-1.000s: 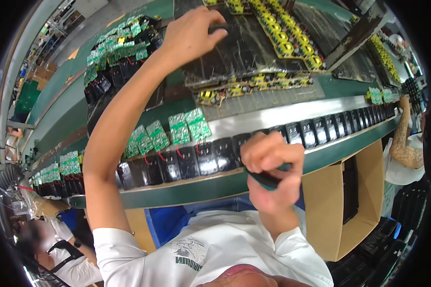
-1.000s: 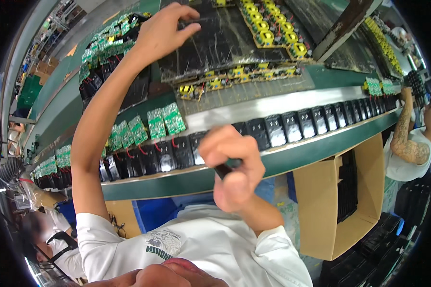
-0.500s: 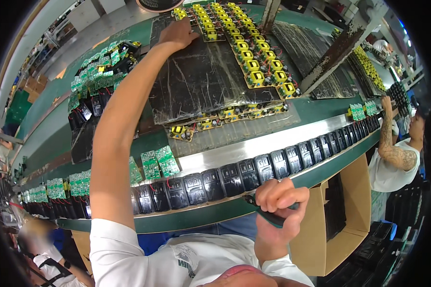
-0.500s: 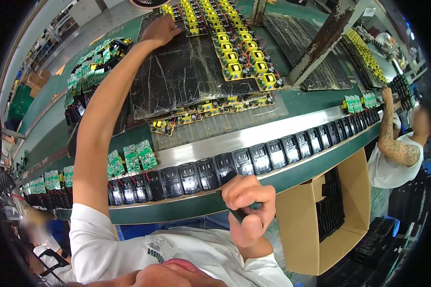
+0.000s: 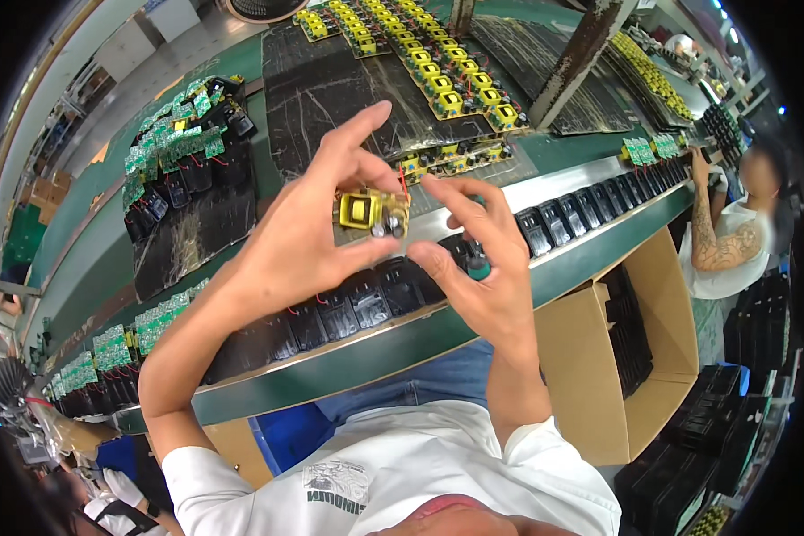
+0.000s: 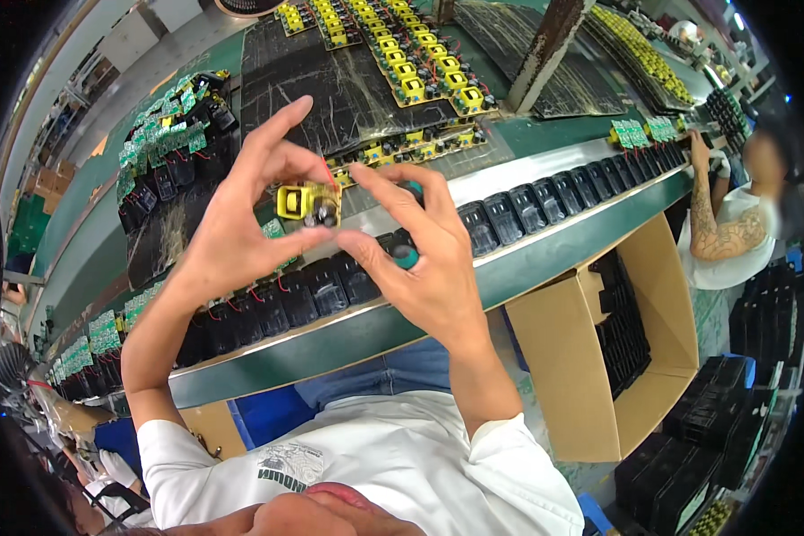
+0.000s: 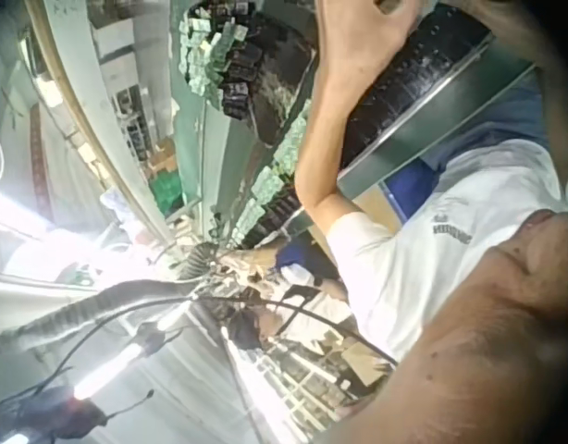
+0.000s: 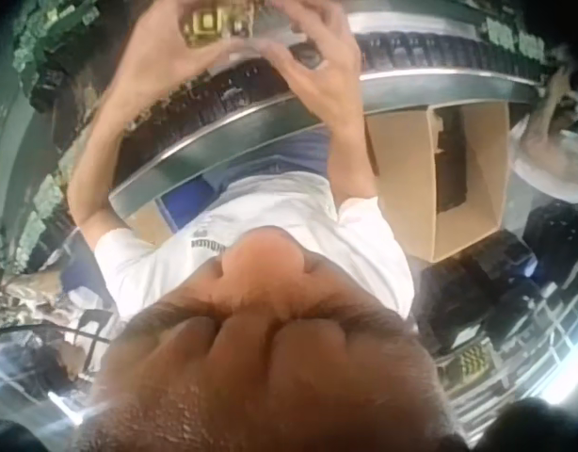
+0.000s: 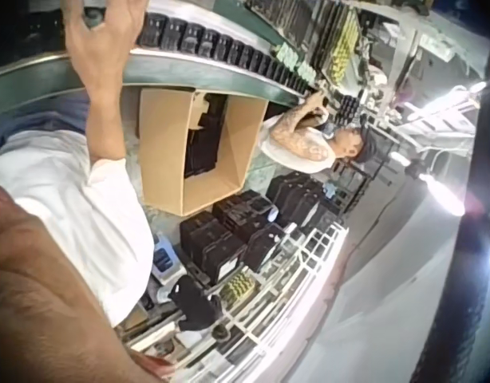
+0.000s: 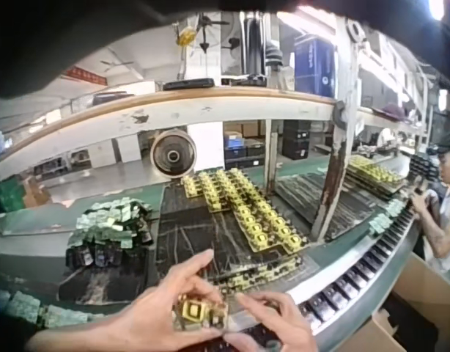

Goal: Assembling and screwing components onto printed circuit boards on an assembly line.

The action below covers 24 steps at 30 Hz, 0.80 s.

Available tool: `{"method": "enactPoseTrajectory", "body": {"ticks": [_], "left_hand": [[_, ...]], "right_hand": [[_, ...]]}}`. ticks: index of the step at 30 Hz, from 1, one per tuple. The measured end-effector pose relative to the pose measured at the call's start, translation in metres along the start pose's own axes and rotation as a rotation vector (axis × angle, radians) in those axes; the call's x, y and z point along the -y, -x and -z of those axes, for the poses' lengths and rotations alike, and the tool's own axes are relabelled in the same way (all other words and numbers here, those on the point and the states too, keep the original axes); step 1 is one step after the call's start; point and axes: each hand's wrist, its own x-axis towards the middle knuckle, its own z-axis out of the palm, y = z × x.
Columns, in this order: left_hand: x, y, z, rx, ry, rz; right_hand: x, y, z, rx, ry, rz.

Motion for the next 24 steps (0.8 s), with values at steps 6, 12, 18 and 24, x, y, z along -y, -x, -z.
{"method": "enactPoseTrajectory", "body": {"ticks": [6,12,18,24], "left_hand": [[-0.016,0.024,-0.001,0.000,-0.141,-0.073],[-0.023,0.033,0.006,0.125,-0.285,-0.133],[-0.027,0.035,0.003,0.139,-0.033,-0.072],[-0.007,0.039,-0.030,-0.042,0.781,-0.058]], "right_hand": [[0.013,0.005,-0.009,0.022,-0.020,0.138],[0.017,-0.002,-0.001,0.088,0.193,0.406],[0.018,-0.006,0.001,0.181,-0.227,0.240],[0.004,0.004,-0.037,0.087,-1.104,-0.108]]}}
